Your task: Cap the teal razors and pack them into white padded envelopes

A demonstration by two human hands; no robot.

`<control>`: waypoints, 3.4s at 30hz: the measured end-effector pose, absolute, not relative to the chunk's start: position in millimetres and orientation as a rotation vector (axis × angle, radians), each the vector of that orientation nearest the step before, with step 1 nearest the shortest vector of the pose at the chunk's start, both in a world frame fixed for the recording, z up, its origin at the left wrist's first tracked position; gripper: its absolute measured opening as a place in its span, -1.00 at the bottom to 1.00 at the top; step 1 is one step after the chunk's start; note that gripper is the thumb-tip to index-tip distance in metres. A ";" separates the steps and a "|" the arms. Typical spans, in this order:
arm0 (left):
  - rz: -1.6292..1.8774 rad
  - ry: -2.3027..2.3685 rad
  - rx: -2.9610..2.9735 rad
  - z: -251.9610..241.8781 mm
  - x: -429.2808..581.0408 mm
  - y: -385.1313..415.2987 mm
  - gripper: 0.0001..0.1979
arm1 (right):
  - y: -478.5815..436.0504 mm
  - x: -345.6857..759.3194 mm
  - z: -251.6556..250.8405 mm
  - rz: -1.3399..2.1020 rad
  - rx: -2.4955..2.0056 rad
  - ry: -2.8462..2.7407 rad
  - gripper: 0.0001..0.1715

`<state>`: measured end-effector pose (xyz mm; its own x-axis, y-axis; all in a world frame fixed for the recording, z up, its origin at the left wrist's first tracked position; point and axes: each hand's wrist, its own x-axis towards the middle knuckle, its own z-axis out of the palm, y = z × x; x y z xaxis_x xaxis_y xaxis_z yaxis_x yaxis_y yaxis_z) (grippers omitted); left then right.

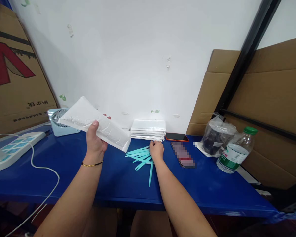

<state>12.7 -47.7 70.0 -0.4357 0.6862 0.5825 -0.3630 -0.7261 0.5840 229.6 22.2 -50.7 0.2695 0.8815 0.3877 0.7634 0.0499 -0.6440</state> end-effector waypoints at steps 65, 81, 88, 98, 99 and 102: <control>0.678 1.470 2.521 -18.7 23.9 20.2 -0.79 | 16.9 279.7 -4.2 0.569 -1.300 -2.212 -0.70; 0.539 1.422 2.515 -15.3 17.7 19.8 -0.86 | 15.0 288.8 2.4 0.471 -1.405 -2.231 -0.80; 0.549 1.335 2.660 -18.9 18.6 16.5 -0.78 | 6.7 296.5 7.6 0.735 -1.386 -2.465 -0.77; 0.576 1.237 2.736 -5.9 24.0 3.3 -0.72 | 0.8 273.3 9.9 0.507 -1.247 -2.424 -0.83; 0.551 1.257 2.744 -6.0 24.2 3.7 -0.75 | 1.7 272.2 9.2 0.479 -1.233 -2.426 -0.84; 0.545 1.353 2.728 -7.3 22.3 8.2 -0.80 | 7.2 274.3 4.7 0.364 -1.250 -2.411 -0.90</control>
